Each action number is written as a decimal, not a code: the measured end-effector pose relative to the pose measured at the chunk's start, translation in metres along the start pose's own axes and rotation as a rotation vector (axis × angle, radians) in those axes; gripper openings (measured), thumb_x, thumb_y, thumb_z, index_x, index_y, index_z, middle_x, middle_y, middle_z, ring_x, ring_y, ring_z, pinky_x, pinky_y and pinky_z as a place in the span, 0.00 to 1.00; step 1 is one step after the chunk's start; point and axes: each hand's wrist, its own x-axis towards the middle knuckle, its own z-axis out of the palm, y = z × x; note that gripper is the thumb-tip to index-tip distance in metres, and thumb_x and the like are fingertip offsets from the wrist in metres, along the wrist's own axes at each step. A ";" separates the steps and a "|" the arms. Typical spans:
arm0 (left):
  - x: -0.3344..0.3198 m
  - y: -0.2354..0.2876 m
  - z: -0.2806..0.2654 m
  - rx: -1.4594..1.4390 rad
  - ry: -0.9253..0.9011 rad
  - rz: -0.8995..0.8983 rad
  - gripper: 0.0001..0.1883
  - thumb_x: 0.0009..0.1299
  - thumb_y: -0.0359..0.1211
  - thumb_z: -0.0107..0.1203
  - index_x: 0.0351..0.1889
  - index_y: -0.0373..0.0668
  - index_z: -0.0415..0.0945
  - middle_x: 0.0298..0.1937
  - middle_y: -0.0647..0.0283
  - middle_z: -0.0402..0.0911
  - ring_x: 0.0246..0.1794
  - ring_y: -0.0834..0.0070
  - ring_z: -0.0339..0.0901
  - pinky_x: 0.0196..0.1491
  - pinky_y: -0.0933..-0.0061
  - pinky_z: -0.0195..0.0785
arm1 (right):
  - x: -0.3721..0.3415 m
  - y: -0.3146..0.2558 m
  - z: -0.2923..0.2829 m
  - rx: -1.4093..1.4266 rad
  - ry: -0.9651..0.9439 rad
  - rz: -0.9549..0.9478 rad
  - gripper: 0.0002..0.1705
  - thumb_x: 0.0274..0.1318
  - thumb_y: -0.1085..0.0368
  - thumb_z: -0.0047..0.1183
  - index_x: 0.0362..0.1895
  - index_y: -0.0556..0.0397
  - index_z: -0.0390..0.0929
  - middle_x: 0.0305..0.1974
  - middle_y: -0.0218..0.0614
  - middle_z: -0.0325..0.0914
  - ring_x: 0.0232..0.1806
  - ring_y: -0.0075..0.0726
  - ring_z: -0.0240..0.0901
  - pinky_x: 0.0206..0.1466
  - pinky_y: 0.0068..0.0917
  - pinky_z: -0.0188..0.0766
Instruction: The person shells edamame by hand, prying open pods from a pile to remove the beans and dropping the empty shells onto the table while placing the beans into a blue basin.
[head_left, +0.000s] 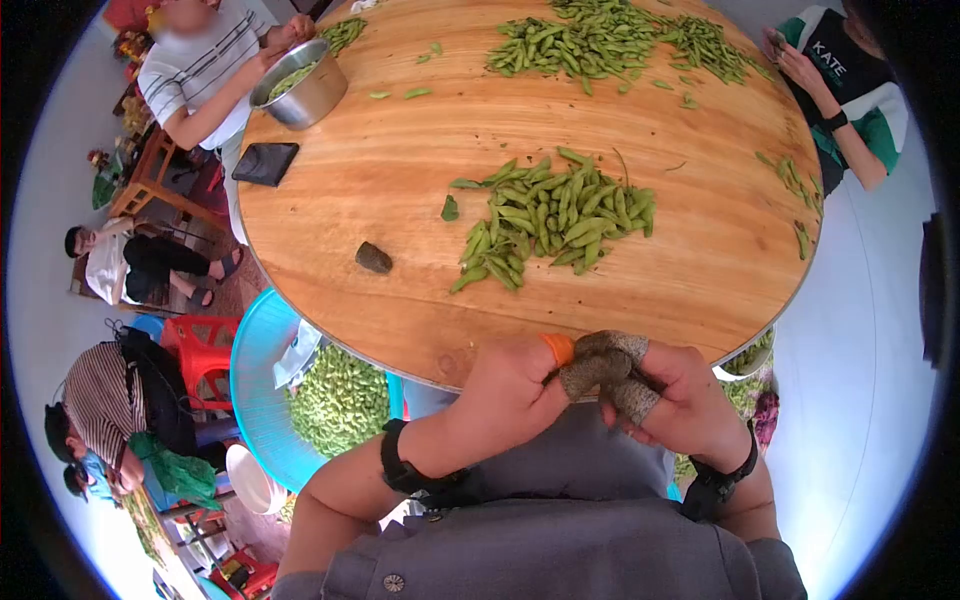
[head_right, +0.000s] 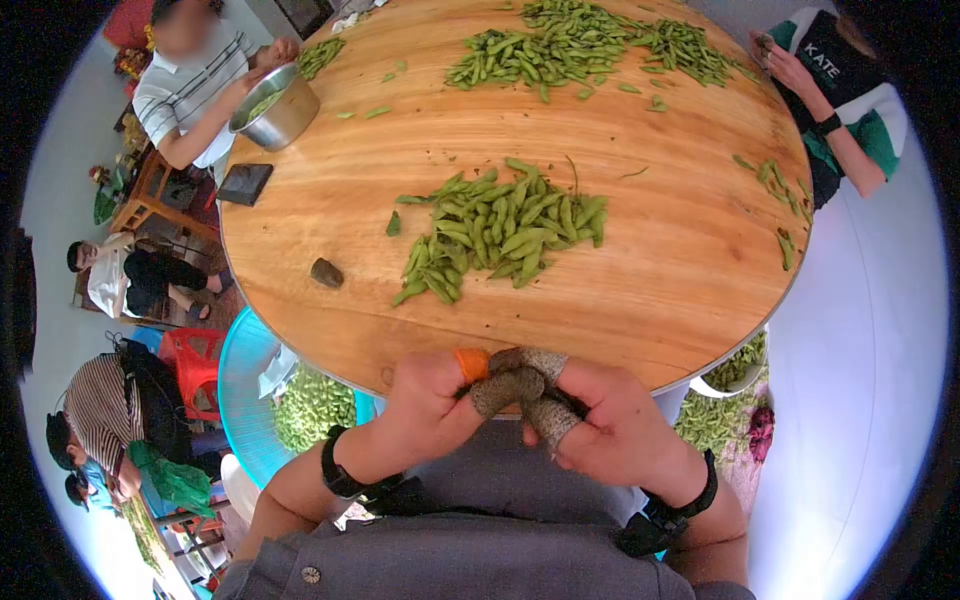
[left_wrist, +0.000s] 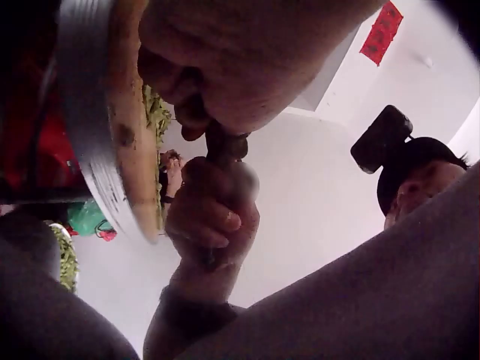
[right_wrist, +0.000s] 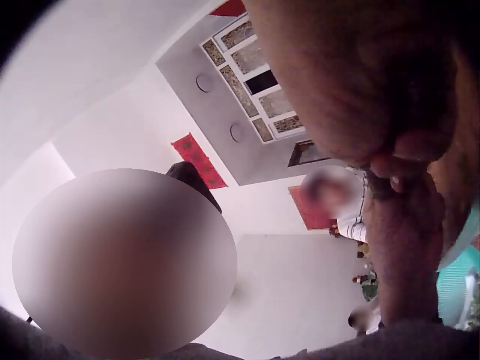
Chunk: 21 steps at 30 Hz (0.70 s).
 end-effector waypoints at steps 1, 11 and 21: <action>0.000 0.000 0.000 0.000 0.000 -0.001 0.08 0.65 0.34 0.52 0.32 0.38 0.75 0.23 0.60 0.77 0.23 0.76 0.74 0.28 0.76 0.67 | 0.000 0.001 0.000 -0.003 0.010 -0.010 0.23 0.52 0.74 0.40 0.54 0.48 0.67 0.24 0.24 0.72 0.17 0.14 0.62 0.19 0.13 0.60; 0.002 0.006 -0.010 -0.778 -0.052 -0.582 0.07 0.66 0.32 0.47 0.34 0.37 0.71 0.18 0.68 0.69 0.17 0.79 0.66 0.21 0.76 0.61 | 0.008 -0.002 -0.001 0.206 0.041 0.113 0.10 0.57 0.69 0.39 0.43 0.51 0.70 0.23 0.25 0.70 0.15 0.13 0.59 0.15 0.13 0.56; -0.002 -0.001 -0.017 -1.319 -0.150 -0.504 0.10 0.69 0.36 0.43 0.39 0.40 0.71 0.17 0.73 0.62 0.13 0.86 0.54 0.16 0.84 0.45 | 0.019 0.020 0.006 0.082 0.099 -0.202 0.15 0.53 0.70 0.44 0.47 0.53 0.69 0.24 0.34 0.72 0.19 0.23 0.67 0.21 0.21 0.64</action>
